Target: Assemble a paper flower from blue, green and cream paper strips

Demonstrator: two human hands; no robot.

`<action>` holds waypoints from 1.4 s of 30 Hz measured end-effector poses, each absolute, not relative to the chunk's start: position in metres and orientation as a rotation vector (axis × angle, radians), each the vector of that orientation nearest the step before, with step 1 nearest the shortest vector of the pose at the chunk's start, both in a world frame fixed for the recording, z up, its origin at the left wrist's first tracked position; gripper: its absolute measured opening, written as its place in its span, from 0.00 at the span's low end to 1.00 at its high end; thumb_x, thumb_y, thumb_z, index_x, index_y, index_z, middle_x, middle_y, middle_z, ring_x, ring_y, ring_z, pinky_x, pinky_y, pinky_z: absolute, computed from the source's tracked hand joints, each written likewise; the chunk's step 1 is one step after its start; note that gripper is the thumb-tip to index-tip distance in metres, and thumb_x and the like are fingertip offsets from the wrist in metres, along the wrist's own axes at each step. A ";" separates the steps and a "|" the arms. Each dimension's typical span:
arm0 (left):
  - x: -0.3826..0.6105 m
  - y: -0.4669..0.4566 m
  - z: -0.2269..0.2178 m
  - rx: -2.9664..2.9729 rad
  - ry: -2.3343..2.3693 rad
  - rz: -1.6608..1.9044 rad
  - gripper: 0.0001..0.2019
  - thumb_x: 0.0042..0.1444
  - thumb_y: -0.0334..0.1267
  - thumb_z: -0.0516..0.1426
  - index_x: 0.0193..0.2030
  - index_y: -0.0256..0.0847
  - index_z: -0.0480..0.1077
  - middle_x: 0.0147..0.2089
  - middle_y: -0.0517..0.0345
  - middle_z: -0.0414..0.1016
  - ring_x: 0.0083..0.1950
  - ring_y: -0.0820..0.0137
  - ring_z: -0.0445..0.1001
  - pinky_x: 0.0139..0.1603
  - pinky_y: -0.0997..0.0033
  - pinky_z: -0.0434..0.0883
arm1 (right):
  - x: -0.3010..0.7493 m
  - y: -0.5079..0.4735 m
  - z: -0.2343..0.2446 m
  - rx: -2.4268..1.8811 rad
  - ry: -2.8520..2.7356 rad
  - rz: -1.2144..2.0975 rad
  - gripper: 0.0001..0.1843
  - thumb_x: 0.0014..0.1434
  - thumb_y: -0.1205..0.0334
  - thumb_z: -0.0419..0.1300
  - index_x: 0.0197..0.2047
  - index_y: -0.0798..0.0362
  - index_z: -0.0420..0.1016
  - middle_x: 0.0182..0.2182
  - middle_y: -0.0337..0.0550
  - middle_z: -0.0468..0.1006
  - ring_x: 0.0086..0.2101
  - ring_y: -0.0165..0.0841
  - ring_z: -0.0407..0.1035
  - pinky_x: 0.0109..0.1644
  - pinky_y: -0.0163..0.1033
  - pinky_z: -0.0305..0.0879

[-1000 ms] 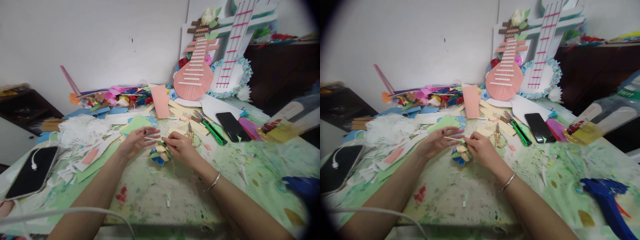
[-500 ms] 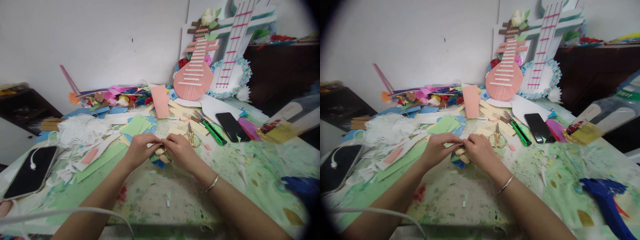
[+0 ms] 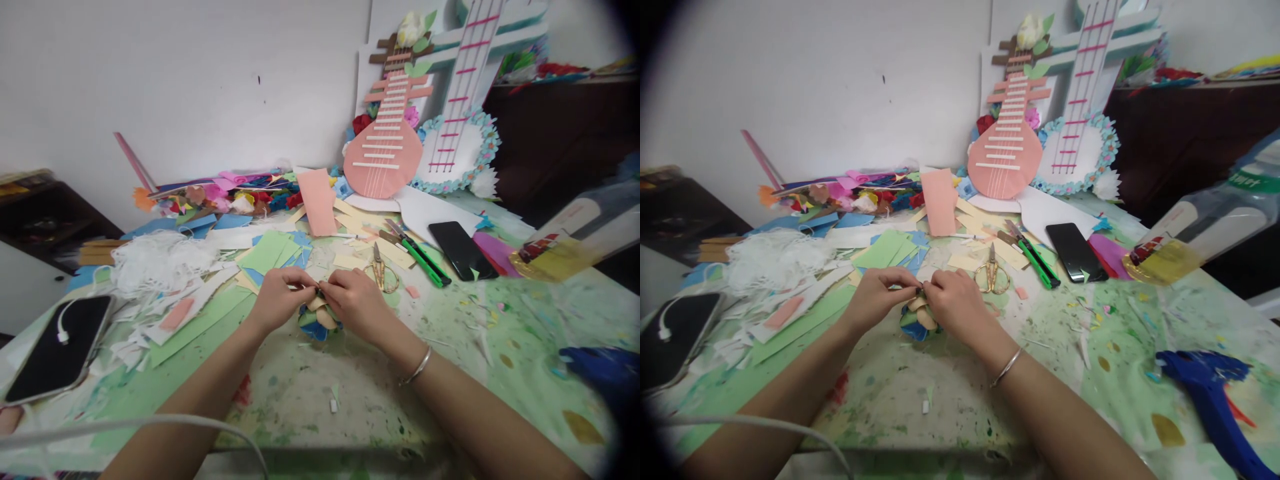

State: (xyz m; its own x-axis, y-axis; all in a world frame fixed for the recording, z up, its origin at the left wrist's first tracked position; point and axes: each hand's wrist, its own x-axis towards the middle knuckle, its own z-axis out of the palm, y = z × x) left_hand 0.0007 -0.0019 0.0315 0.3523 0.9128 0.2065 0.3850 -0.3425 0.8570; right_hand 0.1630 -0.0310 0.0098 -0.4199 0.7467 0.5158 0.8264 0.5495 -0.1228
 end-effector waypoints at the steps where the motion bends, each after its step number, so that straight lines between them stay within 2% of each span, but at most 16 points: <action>1: 0.001 -0.001 0.030 1.861 1.146 0.906 0.05 0.42 0.28 0.56 0.23 0.37 0.75 0.26 0.55 0.74 0.31 0.70 0.70 0.32 0.75 0.66 | 0.163 -0.031 0.010 -1.269 -2.275 -0.200 0.11 0.60 0.64 0.51 0.32 0.55 0.74 0.25 0.43 0.70 0.28 0.30 0.59 0.32 0.38 0.49; 4: 0.001 0.003 0.028 1.713 1.157 0.855 0.03 0.39 0.27 0.58 0.23 0.35 0.72 0.25 0.57 0.72 0.28 0.72 0.69 0.30 0.75 0.65 | 0.163 -0.031 0.010 -1.253 -2.288 -0.201 0.10 0.59 0.65 0.53 0.30 0.55 0.74 0.25 0.42 0.69 0.26 0.29 0.58 0.32 0.38 0.48; 6: -0.001 0.006 0.026 1.625 1.118 0.822 0.04 0.37 0.28 0.60 0.25 0.35 0.71 0.26 0.57 0.72 0.28 0.72 0.69 0.30 0.75 0.66 | 0.163 -0.031 0.009 -1.236 -2.295 -0.204 0.10 0.58 0.66 0.53 0.29 0.56 0.74 0.25 0.42 0.69 0.26 0.29 0.57 0.33 0.38 0.48; 14: -0.008 0.009 0.031 1.813 1.008 0.760 0.05 0.45 0.30 0.57 0.30 0.36 0.74 0.32 0.53 0.75 0.35 0.68 0.72 0.37 0.72 0.69 | 0.166 -0.029 0.006 -1.232 -2.297 -0.232 0.09 0.58 0.69 0.52 0.33 0.56 0.74 0.26 0.43 0.69 0.28 0.29 0.58 0.35 0.38 0.48; 23: -0.005 0.011 0.030 1.908 1.031 0.720 0.05 0.45 0.33 0.59 0.30 0.37 0.74 0.31 0.54 0.75 0.34 0.68 0.72 0.35 0.72 0.70 | 0.168 -0.026 0.000 -1.219 -2.253 -0.154 0.11 0.59 0.66 0.51 0.32 0.56 0.74 0.26 0.44 0.70 0.29 0.31 0.60 0.35 0.37 0.51; 29: -0.002 0.012 0.032 2.005 1.063 0.706 0.07 0.46 0.32 0.58 0.33 0.37 0.76 0.33 0.53 0.75 0.34 0.69 0.72 0.34 0.74 0.69 | 0.170 -0.028 0.004 -1.156 -2.221 -0.165 0.10 0.59 0.69 0.50 0.33 0.59 0.73 0.27 0.47 0.70 0.32 0.33 0.61 0.37 0.38 0.54; 36: 0.002 0.016 0.038 2.189 1.082 0.597 0.08 0.44 0.26 0.53 0.29 0.35 0.73 0.30 0.57 0.73 0.34 0.71 0.70 0.35 0.75 0.66 | 0.170 -0.026 0.000 -1.075 -2.196 -0.273 0.11 0.58 0.73 0.48 0.30 0.58 0.70 0.27 0.45 0.69 0.31 0.32 0.58 0.39 0.38 0.53; 42: 0.004 0.019 0.033 2.171 1.156 0.468 0.08 0.40 0.25 0.51 0.27 0.35 0.70 0.27 0.61 0.71 0.29 0.74 0.67 0.29 0.78 0.63 | 0.169 -0.028 0.003 -1.025 -2.252 -0.352 0.12 0.59 0.72 0.47 0.29 0.58 0.70 0.25 0.45 0.69 0.29 0.32 0.56 0.38 0.37 0.53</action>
State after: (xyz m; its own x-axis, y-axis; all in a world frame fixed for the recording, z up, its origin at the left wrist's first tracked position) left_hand 0.0039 0.0185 0.0332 0.5524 0.8334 0.0171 0.6109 -0.4187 0.6719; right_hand 0.1690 -0.0277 0.0031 -0.4979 0.5813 0.6436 0.7498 0.6614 -0.0172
